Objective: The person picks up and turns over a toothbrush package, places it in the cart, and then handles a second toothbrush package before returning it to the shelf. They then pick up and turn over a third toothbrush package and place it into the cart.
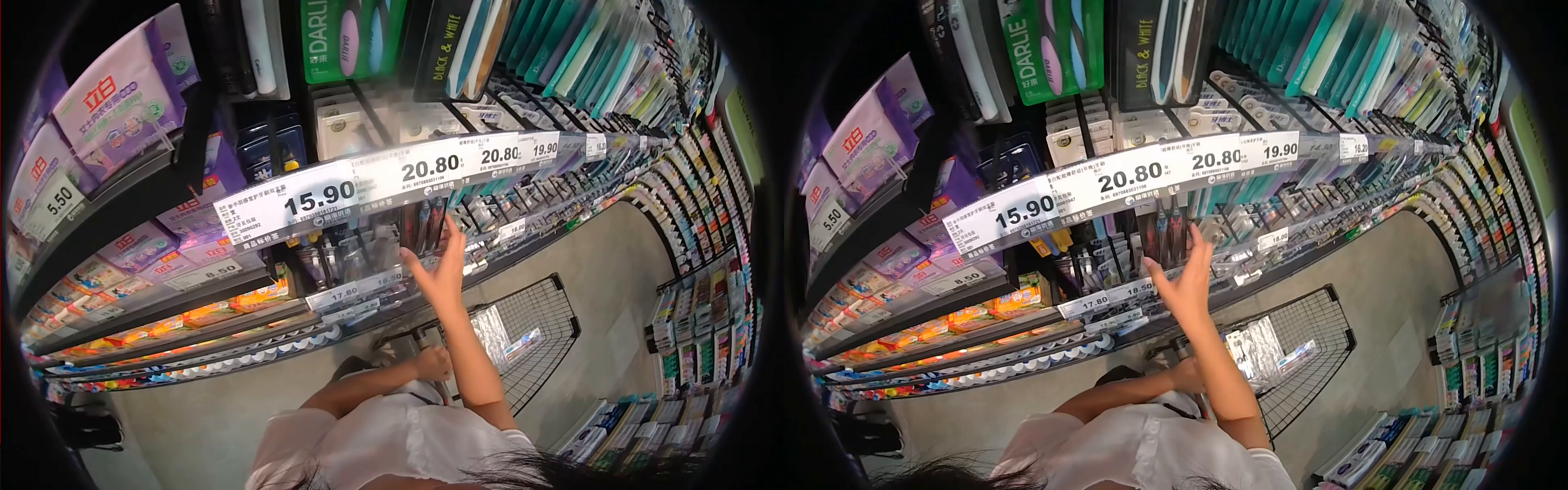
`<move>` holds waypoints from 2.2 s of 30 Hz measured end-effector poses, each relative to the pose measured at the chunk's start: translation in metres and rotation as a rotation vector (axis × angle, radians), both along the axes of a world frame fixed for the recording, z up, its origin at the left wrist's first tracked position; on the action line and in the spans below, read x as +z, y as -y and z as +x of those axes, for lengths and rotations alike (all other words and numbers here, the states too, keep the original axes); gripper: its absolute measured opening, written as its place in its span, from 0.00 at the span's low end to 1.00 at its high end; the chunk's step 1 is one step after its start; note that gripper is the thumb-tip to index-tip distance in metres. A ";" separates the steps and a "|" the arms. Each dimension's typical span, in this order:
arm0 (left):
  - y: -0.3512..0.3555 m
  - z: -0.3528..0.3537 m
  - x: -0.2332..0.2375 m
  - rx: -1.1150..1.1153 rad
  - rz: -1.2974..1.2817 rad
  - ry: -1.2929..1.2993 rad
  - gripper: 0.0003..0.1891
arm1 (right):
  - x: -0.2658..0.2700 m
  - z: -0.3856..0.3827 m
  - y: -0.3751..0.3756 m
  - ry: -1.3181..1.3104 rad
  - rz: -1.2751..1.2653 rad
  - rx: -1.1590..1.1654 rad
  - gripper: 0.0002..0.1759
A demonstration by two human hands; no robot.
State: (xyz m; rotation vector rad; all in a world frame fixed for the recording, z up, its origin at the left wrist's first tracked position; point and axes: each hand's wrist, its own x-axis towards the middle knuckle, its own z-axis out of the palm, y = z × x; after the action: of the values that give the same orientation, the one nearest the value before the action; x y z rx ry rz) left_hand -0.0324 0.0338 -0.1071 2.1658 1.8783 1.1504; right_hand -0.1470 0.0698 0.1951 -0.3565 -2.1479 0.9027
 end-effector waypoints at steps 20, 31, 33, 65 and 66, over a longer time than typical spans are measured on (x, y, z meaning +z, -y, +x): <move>0.020 0.000 0.114 -0.177 -0.676 0.045 0.08 | -0.374 0.368 -0.144 0.794 -0.486 -0.964 0.20; 0.033 0.012 0.126 -0.232 -0.843 0.102 0.09 | -0.516 0.334 -0.209 1.442 -0.711 -0.678 0.37; 0.045 0.014 0.119 -0.186 -0.842 0.032 0.10 | -0.535 0.327 -0.211 1.507 -0.730 -0.675 0.44; 0.020 -0.012 0.112 -0.013 -0.629 -0.018 0.08 | -0.487 0.378 -0.194 0.612 -0.595 -0.679 0.20; 0.019 -0.015 0.110 -0.017 -0.618 0.004 0.09 | -0.442 0.368 -0.196 0.518 -1.069 -0.667 0.20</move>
State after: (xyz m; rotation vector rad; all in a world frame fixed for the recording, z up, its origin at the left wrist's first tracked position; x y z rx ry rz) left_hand -0.0472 0.0146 0.0030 1.8148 1.8761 0.4681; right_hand 0.2205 0.2663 -0.2470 -1.8588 -1.5287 1.5630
